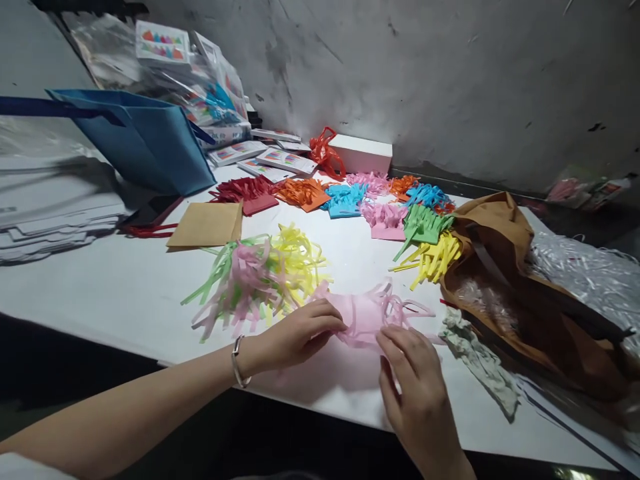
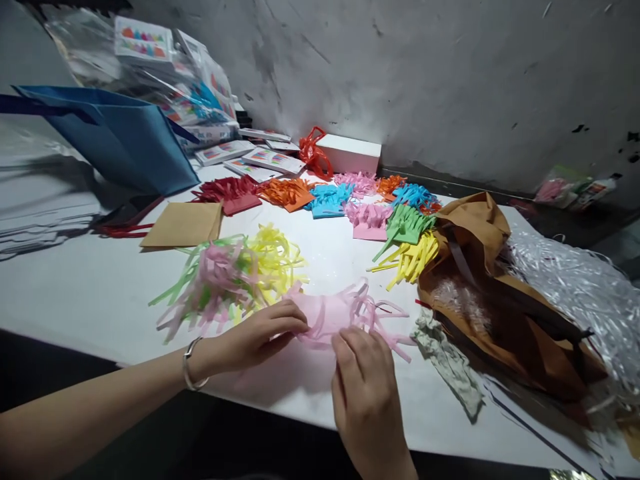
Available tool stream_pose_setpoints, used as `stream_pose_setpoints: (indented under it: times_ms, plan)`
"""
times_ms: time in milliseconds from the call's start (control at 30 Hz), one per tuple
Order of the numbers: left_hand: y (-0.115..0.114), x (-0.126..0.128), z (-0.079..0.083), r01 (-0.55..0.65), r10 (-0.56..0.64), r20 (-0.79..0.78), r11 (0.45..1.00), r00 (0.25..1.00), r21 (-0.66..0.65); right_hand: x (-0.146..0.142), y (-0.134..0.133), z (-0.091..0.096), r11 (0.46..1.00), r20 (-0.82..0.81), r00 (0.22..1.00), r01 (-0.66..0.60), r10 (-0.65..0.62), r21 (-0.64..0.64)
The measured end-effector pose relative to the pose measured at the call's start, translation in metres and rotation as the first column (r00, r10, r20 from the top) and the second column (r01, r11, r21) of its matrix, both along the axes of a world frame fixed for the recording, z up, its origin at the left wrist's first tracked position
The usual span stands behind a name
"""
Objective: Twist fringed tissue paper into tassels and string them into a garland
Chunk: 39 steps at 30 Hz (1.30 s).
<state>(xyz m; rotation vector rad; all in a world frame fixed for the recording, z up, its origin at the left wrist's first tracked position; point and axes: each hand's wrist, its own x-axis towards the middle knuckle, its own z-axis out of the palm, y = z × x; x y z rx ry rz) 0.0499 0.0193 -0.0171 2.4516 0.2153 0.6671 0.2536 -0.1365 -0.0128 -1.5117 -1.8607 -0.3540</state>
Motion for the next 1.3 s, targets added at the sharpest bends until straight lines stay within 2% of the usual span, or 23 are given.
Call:
stream_pose_setpoints:
  times_ms: [133, 200, 267, 300, 367, 433, 467, 500, 533, 567, 600, 633, 700, 733, 767, 833, 900, 967, 1067, 1200, 1300]
  plan:
    - [-0.005, 0.001, 0.003, 0.05, -0.05, 0.02, 0.998, 0.999, -0.026, -0.006, 0.013, -0.004, 0.997, 0.023, 0.999, -0.023, 0.024, -0.077]
    - [-0.007, -0.001, 0.005, 0.041, -0.038, 0.026, 0.989, 0.999, -0.141, -0.003, 0.016, -0.01, 0.997, 0.004, 1.0, 0.006, -0.006, -0.072]
    - [-0.007, -0.006, 0.005, 0.008, 0.001, 0.025, 0.939, 1.0, -0.345, -0.001, 0.015, -0.016, 0.999, -0.002, 0.999, 0.032, -0.032, -0.038]
    - [-0.007, -0.008, 0.003, -0.016, 0.034, 0.03, 0.883, 0.999, -0.469, -0.001, 0.013, -0.018, 0.999, 0.002, 0.999, 0.041, -0.041, -0.023]
    - [-0.006, -0.014, -0.004, -0.068, 0.136, 0.041, 0.71, 0.99, -0.701, -0.003, 0.009, -0.022, 0.999, 0.014, 0.999, 0.043, -0.042, -0.011]
    - [-0.005, -0.019, -0.013, -0.098, 0.256, 0.045, 0.518, 0.966, -0.849, -0.005, 0.006, -0.025, 0.999, 0.026, 0.999, 0.036, -0.036, -0.013]
    - [-0.005, -0.022, -0.016, -0.106, 0.306, 0.04, 0.445, 0.951, -0.889, -0.006, 0.004, -0.026, 0.999, 0.032, 0.999, 0.031, -0.03, -0.017]
    - [-0.004, -0.025, -0.018, -0.12, 0.337, 0.024, 0.399, 0.941, -0.909, -0.008, 0.003, -0.027, 0.999, 0.037, 0.999, 0.025, -0.024, -0.023]
    - [-0.005, -0.028, -0.019, -0.143, 0.345, -0.002, 0.384, 0.939, -0.912, -0.008, 0.002, -0.029, 0.999, 0.039, 0.999, 0.02, -0.019, -0.027]
    - [-0.006, -0.03, -0.017, -0.17, 0.334, -0.027, 0.408, 0.942, -0.897, -0.009, 0.002, -0.03, 0.999, 0.04, 0.999, 0.018, -0.017, -0.03]
    - [-0.007, -0.031, -0.014, -0.204, 0.305, -0.057, 0.475, 0.951, -0.856, -0.01, 0.001, -0.031, 0.999, 0.041, 0.999, 0.018, -0.017, -0.032]
    - [-0.009, -0.031, -0.01, -0.238, 0.27, -0.092, 0.58, 0.958, -0.779, -0.011, 0.001, -0.031, 0.999, 0.042, 0.999, 0.021, -0.02, -0.035]
    - [-0.014, -0.028, 0.0, -0.265, 0.214, -0.156, 0.82, 0.964, -0.508, -0.013, 0.001, -0.032, 0.999, 0.043, 0.999, 0.027, -0.025, -0.039]
    - [-0.017, -0.024, 0.003, -0.256, 0.203, -0.183, 0.904, 0.962, -0.342, -0.014, 0.001, -0.032, 0.999, 0.048, 0.999, 0.021, -0.018, -0.047]
    - [-0.019, -0.02, 0.006, -0.241, 0.2, -0.208, 0.951, 0.958, -0.194, -0.015, 0.0, -0.032, 0.998, 0.054, 0.999, 0.008, -0.005, -0.063]
    - [-0.023, -0.013, 0.006, -0.213, 0.199, -0.237, 0.977, 0.951, -0.032, -0.015, -0.001, -0.032, 0.993, 0.057, 0.998, -0.012, 0.018, -0.115]
    - [-0.025, -0.008, 0.001, -0.213, 0.201, -0.236, 0.977, 0.951, -0.024, -0.012, -0.005, -0.031, 0.985, 0.056, 0.998, -0.003, 0.012, -0.172]
    - [-0.026, -0.006, -0.004, -0.216, 0.196, -0.21, 0.973, 0.958, -0.075, -0.009, -0.008, -0.029, 0.982, 0.043, 0.998, 0.052, -0.045, -0.183]
    - [-0.027, -0.007, -0.008, -0.192, 0.169, -0.161, 0.971, 0.972, -0.141, -0.01, -0.011, -0.025, 0.989, 0.024, 0.996, 0.087, -0.085, -0.119]
    - [-0.027, -0.009, -0.005, -0.106, 0.081, -0.11, 0.962, 0.991, -0.25, -0.019, -0.007, -0.027, 0.996, 0.024, 1.0, -0.002, 0.005, -0.091]
    - [-0.02, -0.016, -0.001, -0.056, 0.034, -0.061, 0.916, 0.998, -0.397, -0.022, -0.005, -0.033, 0.993, 0.057, 0.998, 0.004, 0.003, -0.116]
